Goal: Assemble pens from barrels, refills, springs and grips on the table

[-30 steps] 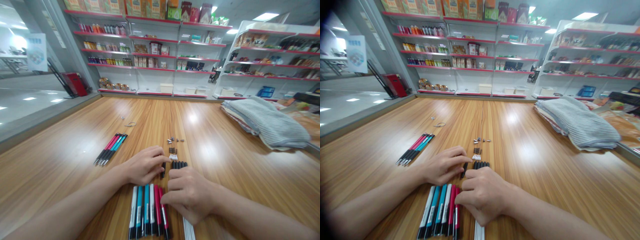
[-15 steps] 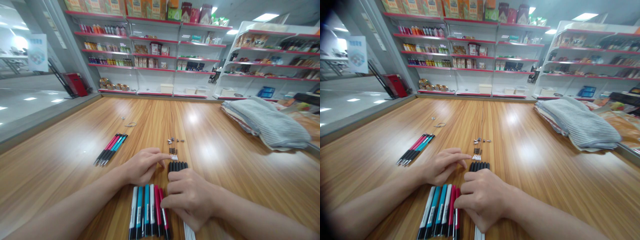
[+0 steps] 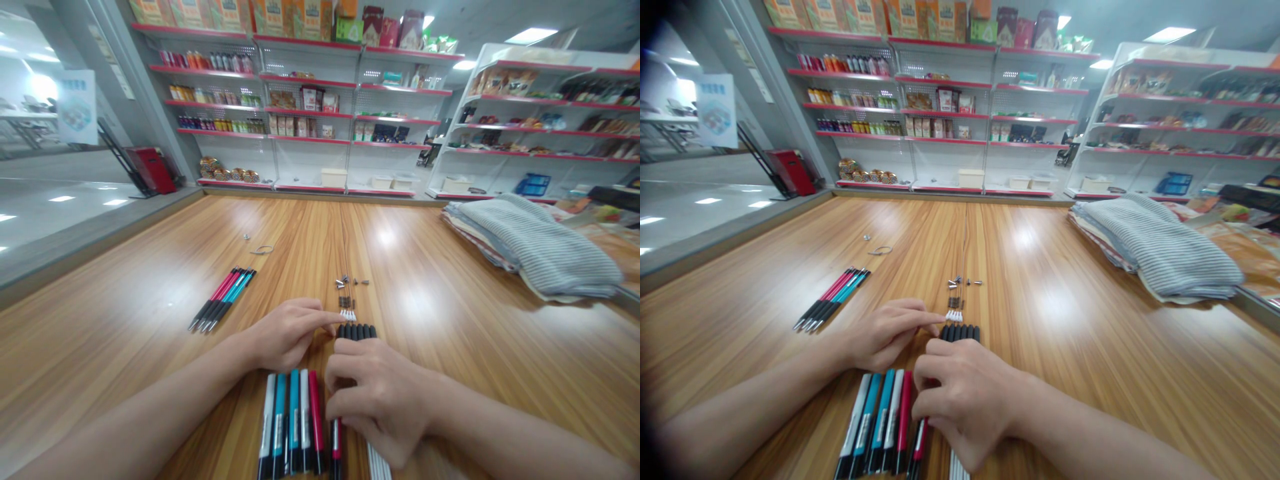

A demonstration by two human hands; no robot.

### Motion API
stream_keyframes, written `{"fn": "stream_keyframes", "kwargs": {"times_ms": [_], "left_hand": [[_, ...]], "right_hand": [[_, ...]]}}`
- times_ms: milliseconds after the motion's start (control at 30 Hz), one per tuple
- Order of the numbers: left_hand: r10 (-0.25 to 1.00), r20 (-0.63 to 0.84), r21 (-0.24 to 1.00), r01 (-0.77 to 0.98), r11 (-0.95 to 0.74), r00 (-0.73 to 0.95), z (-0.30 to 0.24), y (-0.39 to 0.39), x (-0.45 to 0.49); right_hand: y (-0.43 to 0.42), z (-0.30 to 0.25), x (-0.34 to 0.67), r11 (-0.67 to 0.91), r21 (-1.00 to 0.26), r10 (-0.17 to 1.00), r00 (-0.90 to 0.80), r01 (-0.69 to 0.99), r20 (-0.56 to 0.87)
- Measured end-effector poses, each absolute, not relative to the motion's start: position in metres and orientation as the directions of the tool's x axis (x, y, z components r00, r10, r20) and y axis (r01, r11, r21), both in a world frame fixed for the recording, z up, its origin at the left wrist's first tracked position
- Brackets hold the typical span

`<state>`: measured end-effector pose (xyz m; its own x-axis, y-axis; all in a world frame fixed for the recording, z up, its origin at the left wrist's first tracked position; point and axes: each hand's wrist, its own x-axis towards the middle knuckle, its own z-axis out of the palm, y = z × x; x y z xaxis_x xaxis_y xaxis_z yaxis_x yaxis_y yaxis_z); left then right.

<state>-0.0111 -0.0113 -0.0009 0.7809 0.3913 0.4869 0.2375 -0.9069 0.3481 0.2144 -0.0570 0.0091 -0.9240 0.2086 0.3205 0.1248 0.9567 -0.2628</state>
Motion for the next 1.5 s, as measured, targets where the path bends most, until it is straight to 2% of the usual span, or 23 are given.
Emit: {"fn": "stream_keyframes", "kwargs": {"times_ms": [133, 367, 433, 567, 767, 1033, 1233, 1500], "left_hand": [[0.401, 0.482, 0.339, 0.256, -0.905, 0.779, 0.0, -0.012, -0.011], [0.408, 0.49, 0.302, 0.289, -0.908, 0.77, -0.002, -0.011, -0.011], [0.417, 0.494, 0.297, 0.303, -0.906, 0.763, -0.004, -0.011, -0.012], [0.429, 0.534, 0.324, 0.292, -0.9, 0.729, -0.007, -0.01, -0.013], [0.426, 0.582, 0.343, 0.265, -0.901, 0.693, -0.006, -0.012, -0.012], [0.417, 0.619, 0.255, 0.332, -0.908, 0.665, -0.005, -0.01, -0.009], [0.48, 0.671, 0.289, 0.396, -0.872, 0.565, -0.006, -0.009, -0.012], [0.521, 0.752, 0.387, 0.369, -0.845, 0.404, -0.004, -0.012, -0.01]], "right_hand": [[-0.055, 0.011, 0.215, 0.95, -0.292, 0.204, -0.928, 0.11, 0.312], [-0.052, 0.011, 0.213, 0.959, -0.271, 0.173, -0.926, 0.081, 0.335], [-0.05, 0.011, 0.213, 0.955, -0.275, 0.219, -0.893, 0.113, 0.394], [-0.046, 0.009, 0.216, 0.916, -0.306, 0.395, -0.724, 0.26, 0.566], [-0.039, 0.001, 0.218, 0.82, -0.412, 0.571, -0.519, 0.397, 0.636], [-0.035, -0.003, 0.217, 0.776, -0.445, 0.623, -0.44, 0.446, 0.646], [-0.031, -0.002, 0.217, 0.732, -0.475, 0.669, -0.383, 0.488, 0.638], [-0.021, -0.002, 0.221, 0.676, -0.516, 0.716, -0.301, 0.526, 0.63]]}}
